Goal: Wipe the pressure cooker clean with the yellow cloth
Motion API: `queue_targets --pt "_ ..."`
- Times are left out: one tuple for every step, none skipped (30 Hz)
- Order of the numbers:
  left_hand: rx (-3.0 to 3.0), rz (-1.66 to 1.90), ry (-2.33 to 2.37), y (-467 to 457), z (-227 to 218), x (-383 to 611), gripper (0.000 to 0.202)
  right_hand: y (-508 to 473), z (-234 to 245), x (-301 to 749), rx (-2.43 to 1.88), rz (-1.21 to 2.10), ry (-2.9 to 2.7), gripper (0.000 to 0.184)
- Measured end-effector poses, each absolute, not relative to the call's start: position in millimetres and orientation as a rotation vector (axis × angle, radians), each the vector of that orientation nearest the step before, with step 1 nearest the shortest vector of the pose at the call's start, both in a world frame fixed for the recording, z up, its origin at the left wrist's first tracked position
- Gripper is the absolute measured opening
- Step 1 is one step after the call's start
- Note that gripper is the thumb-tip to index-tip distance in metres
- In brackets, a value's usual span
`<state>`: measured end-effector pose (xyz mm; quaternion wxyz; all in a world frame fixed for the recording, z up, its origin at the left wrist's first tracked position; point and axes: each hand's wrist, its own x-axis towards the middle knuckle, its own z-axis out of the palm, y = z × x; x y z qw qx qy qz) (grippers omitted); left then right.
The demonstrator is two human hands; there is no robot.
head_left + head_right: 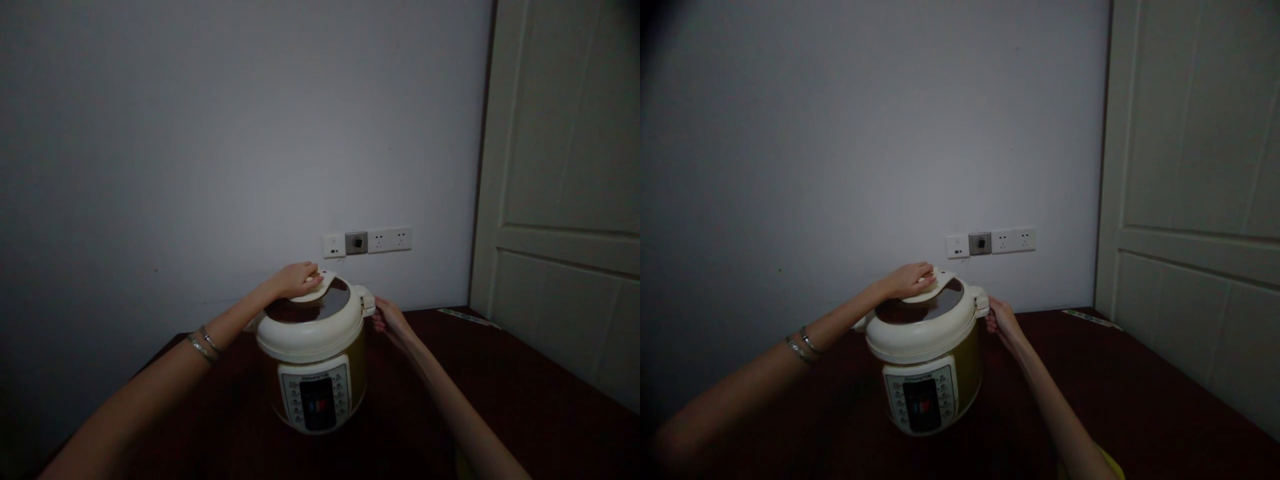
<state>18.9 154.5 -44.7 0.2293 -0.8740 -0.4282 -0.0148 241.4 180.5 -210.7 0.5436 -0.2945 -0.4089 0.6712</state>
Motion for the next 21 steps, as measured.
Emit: queue_targets --pt "-2.403 -0.038 -1.174 154.5 -44.7 19.1 0.039 180.2 -210.4 241.8 -0.701 1.589 -0.975 0.020" --pt "-2.399 -0.033 -1.169 154.6 -44.7 19.4 0.038 179.9 -210.2 242.2 -0.702 1.585 -0.977 0.018" --pt "-2.397 -0.028 -1.166 154.7 -44.6 19.7 0.038 179.7 -210.1 242.4 -0.701 1.583 -0.980 0.017" --pt "-2.396 -0.023 -1.165 154.8 -44.4 19.9 0.038 179.5 -210.2 242.6 -0.698 1.581 -0.986 0.017" --pt "-2.397 -0.019 -1.166 154.9 -44.2 20.1 0.038 179.2 -210.2 242.8 -0.694 1.582 -0.992 0.016" --pt "-2.399 -0.019 -1.168 154.9 -44.0 20.2 0.039 179.0 -210.2 242.8 -0.689 1.584 -0.999 0.016" --pt "-2.404 -0.018 -1.169 154.8 -43.9 20.2 0.039 178.7 -210.1 242.9 -0.684 1.586 -1.005 0.015" --pt "-2.409 -0.018 -1.168 154.8 -43.7 20.2 0.040 178.5 -209.9 242.9 -0.683 1.589 -1.007 0.015" --pt "-2.413 -0.020 -1.164 154.7 -43.6 20.2 0.041 178.2 -209.5 242.9 -0.685 1.591 -1.006 0.014" --pt "-2.417 -0.020 -1.160 154.6 -43.4 20.2 0.042 177.9 -209.1 242.9 -0.689 1.592 -1.004 0.014" --pt "-2.420 -0.021 -1.157 154.5 -43.3 20.2 0.042 177.7 -208.8 242.9 -0.694 1.592 -1.000 0.014" --pt "-2.422 -0.019 -1.157 154.3 -43.1 20.3 0.042 177.5 -208.5 242.8 -0.699 1.591 -0.996 0.014" --pt "-2.422 -0.019 -1.160 154.2 -42.9 20.5 0.042 177.5 -208.4 242.6 -0.704 1.589 -0.991 0.014" --pt "-2.422 -0.019 -1.164 154.1 -42.6 20.7 0.041 177.5 -208.4 242.4 -0.701 1.586 -0.988 0.014" --pt "-2.423 -0.016 -1.168 154.0 -42.3 21.0 0.041 177.6 -208.6 242.2 -0.695 1.584 -0.986 0.014" --pt "-2.421 -0.013 -1.174 153.8 -42.1 21.4 0.041 177.8 -209.0 241.9 -0.688 1.583 -0.985 0.014" --pt "-2.420 -0.009 -1.180 153.7 -41.8 21.9 0.041 178.1 -209.4 241.6 -0.684 1.582 -0.984 0.014" --pt "-2.417 -0.005 -1.187 153.5 -41.5 22.5 0.042 178.3 -209.9 241.3 -0.682 1.581 -0.982 0.014" --pt "-2.414 -0.003 -1.193 153.3 -41.3 23.1 0.042 178.5 -210.3 241.0 -0.684 1.581 -0.980 0.013" --pt "-2.411 0.001 -1.199 153.0 -41.0 23.8 0.043 178.8 -210.7 240.8 -0.688 1.581 -0.975 0.013" --pt "-2.407 0.003 -1.207 152.6 -40.8 24.4 0.043 179.0 -211.0 240.5 -0.692 1.580 -0.969 0.013"
